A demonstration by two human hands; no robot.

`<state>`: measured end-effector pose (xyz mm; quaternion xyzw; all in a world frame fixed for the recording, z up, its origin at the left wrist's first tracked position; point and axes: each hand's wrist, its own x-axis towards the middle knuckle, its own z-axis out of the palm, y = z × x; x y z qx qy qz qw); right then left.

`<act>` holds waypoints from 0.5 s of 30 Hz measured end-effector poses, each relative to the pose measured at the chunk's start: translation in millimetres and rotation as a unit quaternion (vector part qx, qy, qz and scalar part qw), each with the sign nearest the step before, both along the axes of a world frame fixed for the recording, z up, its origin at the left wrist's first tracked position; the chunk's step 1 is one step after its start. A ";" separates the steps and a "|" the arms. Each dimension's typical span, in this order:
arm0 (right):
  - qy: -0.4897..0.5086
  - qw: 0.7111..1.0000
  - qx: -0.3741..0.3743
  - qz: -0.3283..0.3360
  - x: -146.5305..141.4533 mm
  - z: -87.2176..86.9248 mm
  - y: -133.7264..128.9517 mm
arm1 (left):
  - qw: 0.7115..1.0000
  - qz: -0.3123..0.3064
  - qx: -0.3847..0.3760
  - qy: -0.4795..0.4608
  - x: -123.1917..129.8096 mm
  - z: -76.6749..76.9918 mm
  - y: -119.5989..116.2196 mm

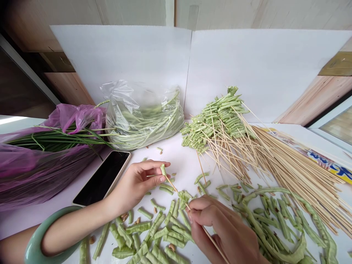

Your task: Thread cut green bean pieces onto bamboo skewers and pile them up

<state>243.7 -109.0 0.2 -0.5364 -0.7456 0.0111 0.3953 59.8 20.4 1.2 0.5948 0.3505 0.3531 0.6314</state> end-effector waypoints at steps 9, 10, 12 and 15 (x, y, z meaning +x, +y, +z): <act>-0.017 0.999 -0.011 0.031 -1.7 -3.0 -0.4 | 0.991 0.013 0.116 0.062 -2.1 -6.5 -12.0; -0.014 0.999 -0.010 0.031 -3.3 -2.2 -0.5 | 0.991 0.018 0.116 0.064 -1.6 -6.6 -13.8; -0.023 0.999 -0.001 0.031 -6.8 0.1 -0.6 | 0.991 0.031 0.112 0.065 -0.3 -6.1 -17.1; -0.071 0.997 0.016 0.039 -10.8 3.4 -1.1 | 0.993 0.045 0.098 0.054 1.4 -5.4 -21.3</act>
